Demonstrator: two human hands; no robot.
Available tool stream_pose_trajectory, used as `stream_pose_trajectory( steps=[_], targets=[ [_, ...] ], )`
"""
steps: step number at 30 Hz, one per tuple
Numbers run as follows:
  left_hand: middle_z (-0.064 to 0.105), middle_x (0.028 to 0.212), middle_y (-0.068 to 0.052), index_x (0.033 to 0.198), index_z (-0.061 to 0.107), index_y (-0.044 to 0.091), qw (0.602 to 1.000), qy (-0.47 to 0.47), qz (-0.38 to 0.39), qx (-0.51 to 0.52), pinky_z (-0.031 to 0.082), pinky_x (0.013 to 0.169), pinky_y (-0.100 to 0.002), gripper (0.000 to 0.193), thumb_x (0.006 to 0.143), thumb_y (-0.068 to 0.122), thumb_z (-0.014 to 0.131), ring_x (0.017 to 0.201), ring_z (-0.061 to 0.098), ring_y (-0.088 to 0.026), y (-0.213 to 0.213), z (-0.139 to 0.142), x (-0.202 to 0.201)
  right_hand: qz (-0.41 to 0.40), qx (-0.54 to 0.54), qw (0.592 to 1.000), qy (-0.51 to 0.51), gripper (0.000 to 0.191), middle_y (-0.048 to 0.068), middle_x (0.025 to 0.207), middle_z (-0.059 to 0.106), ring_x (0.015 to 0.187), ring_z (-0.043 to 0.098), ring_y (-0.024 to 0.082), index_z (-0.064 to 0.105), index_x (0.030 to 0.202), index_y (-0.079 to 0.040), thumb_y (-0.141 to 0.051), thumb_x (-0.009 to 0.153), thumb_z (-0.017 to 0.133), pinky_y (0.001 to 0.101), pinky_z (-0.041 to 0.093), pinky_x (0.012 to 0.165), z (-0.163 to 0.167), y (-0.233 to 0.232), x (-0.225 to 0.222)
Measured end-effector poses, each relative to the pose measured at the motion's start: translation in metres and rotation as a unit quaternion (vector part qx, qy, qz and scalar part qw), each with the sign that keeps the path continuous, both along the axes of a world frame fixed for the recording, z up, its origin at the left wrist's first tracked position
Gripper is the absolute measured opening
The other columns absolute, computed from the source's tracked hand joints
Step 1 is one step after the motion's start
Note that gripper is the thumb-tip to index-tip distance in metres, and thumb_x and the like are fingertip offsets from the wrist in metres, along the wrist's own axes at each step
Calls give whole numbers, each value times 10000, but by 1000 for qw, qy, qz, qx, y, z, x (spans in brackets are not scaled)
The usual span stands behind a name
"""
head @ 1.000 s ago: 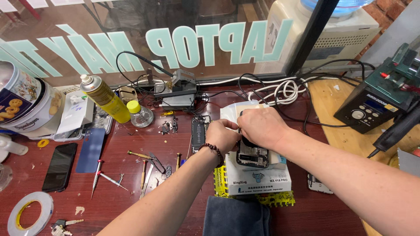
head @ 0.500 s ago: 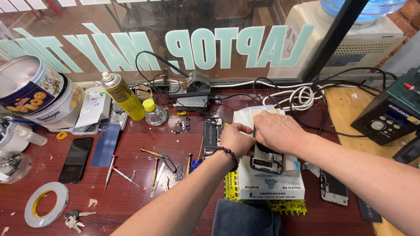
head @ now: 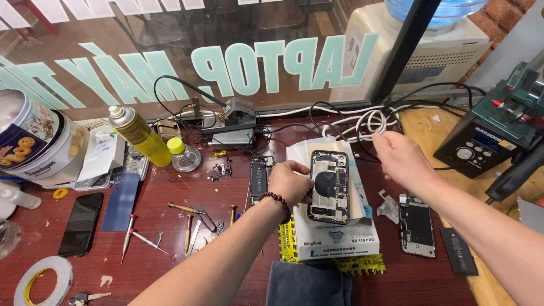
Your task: The person uses a screwdriver to adjust components inside a disassembled mobile phone chassis, then applies black adhesive tape to the interior. The phone remains open on the workbench throughout the clip.
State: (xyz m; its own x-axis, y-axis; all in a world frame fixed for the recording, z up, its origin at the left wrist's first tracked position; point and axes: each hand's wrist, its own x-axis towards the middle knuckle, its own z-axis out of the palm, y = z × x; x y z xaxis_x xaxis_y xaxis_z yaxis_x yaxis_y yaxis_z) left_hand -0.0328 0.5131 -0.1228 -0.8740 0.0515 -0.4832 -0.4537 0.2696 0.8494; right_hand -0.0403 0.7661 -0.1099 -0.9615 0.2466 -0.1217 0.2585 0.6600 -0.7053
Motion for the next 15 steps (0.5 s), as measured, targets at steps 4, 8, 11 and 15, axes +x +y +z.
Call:
stream_pose_trajectory(
  steps=[4,8,11,15],
  targets=[
    [771,890,-141,1051,684,-27,999,37,-5,-2,645,535,-313,295,763,9,737,672,766,-206,1,4,3,-13,-115,993,-13,447,35,985,652,734,653,150,601,1309,-134,-18,880,552,333,579,586,-26,25,36],
    [754,908,-133,1084,668,-23,996,71,12,-60,648,544,-321,381,762,131,802,709,766,-200,7,7,-1,-19,-171,982,-80,295,54,942,695,684,607,129,686,1207,-50,-109,936,589,298,543,579,-37,17,77],
    [774,904,-164,1064,690,-23,988,96,-1,-118,635,563,-334,368,763,163,792,728,788,-230,10,4,-5,3,-211,973,-93,284,46,885,693,638,583,123,682,1200,-83,-201,951,616,290,506,545,-42,-16,110],
    [772,948,-205,1010,732,14,960,187,-19,-207,597,775,-391,297,759,168,772,886,763,-309,18,-6,-1,7,-172,985,-11,324,35,799,702,612,605,101,659,1211,-86,-212,912,669,275,507,523,-37,-42,127]
  ],
)
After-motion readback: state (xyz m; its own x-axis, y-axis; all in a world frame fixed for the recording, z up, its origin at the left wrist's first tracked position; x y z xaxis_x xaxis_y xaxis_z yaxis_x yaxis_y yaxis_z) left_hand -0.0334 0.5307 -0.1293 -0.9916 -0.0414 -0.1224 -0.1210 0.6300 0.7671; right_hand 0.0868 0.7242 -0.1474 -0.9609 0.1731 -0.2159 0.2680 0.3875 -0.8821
